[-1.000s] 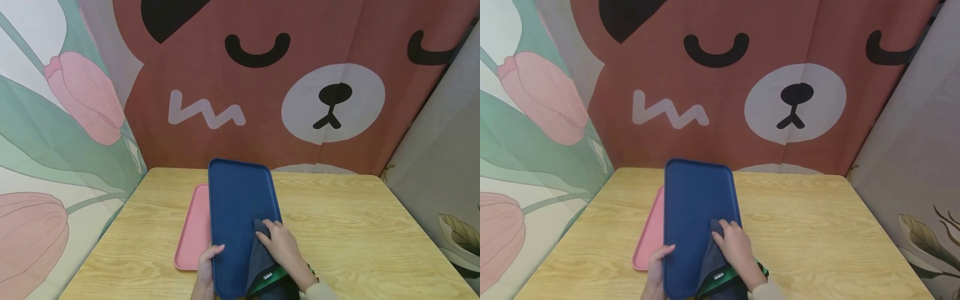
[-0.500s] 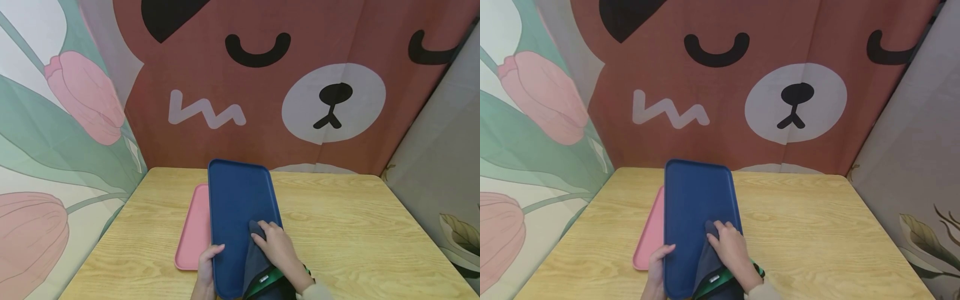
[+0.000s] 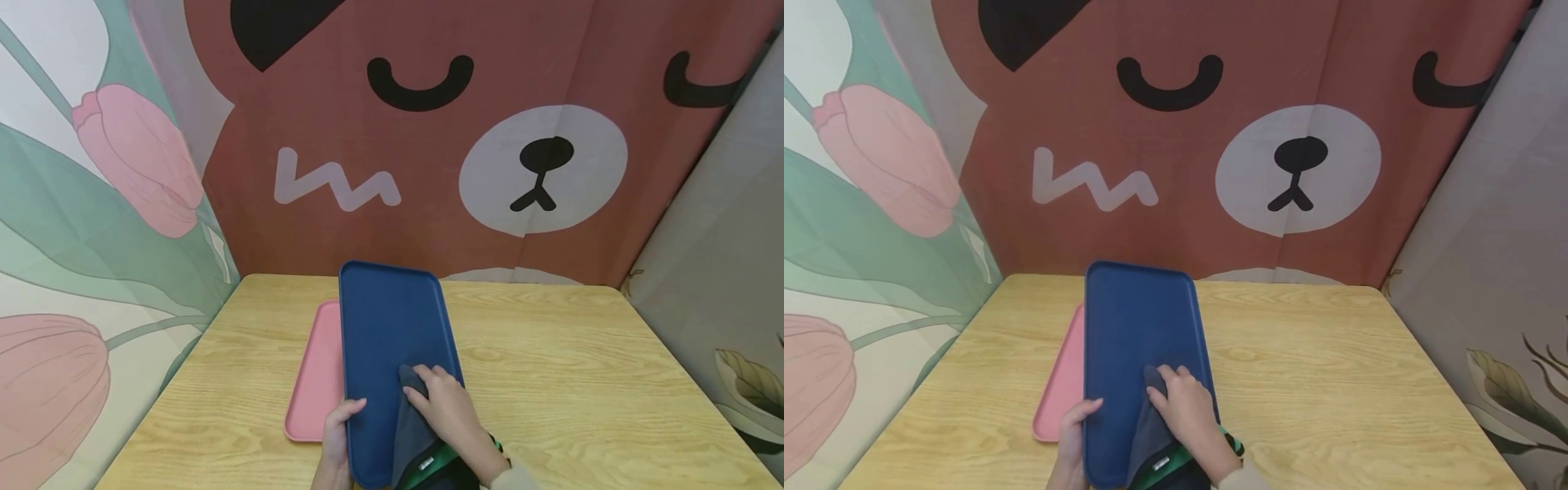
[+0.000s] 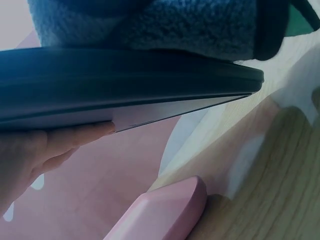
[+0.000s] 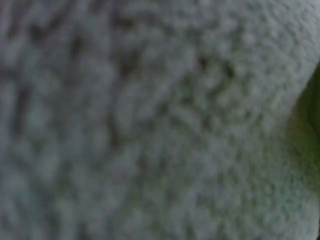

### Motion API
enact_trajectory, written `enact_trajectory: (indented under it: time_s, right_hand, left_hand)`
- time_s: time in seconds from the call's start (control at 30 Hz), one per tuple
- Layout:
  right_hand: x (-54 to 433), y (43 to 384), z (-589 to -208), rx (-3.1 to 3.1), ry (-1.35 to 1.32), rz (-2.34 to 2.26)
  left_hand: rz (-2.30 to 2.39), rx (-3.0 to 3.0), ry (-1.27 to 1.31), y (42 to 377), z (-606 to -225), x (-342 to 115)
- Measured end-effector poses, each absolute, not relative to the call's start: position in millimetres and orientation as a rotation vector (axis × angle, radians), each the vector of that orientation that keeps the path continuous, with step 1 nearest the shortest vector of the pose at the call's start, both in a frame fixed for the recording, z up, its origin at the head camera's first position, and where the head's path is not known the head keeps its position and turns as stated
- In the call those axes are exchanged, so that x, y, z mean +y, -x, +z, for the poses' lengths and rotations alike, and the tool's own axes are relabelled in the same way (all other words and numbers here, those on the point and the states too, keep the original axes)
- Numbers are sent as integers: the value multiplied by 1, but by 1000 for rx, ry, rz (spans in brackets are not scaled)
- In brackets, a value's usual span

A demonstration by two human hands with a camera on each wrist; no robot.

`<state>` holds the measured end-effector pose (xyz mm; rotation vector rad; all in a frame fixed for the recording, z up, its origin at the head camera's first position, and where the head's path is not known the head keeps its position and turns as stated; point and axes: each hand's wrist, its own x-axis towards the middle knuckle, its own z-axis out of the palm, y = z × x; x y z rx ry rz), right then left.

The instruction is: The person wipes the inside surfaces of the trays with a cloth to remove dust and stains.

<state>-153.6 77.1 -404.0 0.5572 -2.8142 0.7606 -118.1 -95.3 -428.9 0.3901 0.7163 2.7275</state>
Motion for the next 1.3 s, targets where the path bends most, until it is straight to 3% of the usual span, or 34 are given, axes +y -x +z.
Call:
enact_trajectory:
  time_s: [0.47, 0.87, 1.3]
  right_hand:
    - [68, 151, -404, -2840, -592, 780]
    - [63, 143, -405, -2826, -652, 793]
    - [56, 138, -401, -2822, -708, 738]
  left_hand:
    - [2712, 802, -258, 118, -429, -97]
    - [2647, 631, -557, 119, -435, -98]
    - [2642, 643, -523, 120, -438, -100]
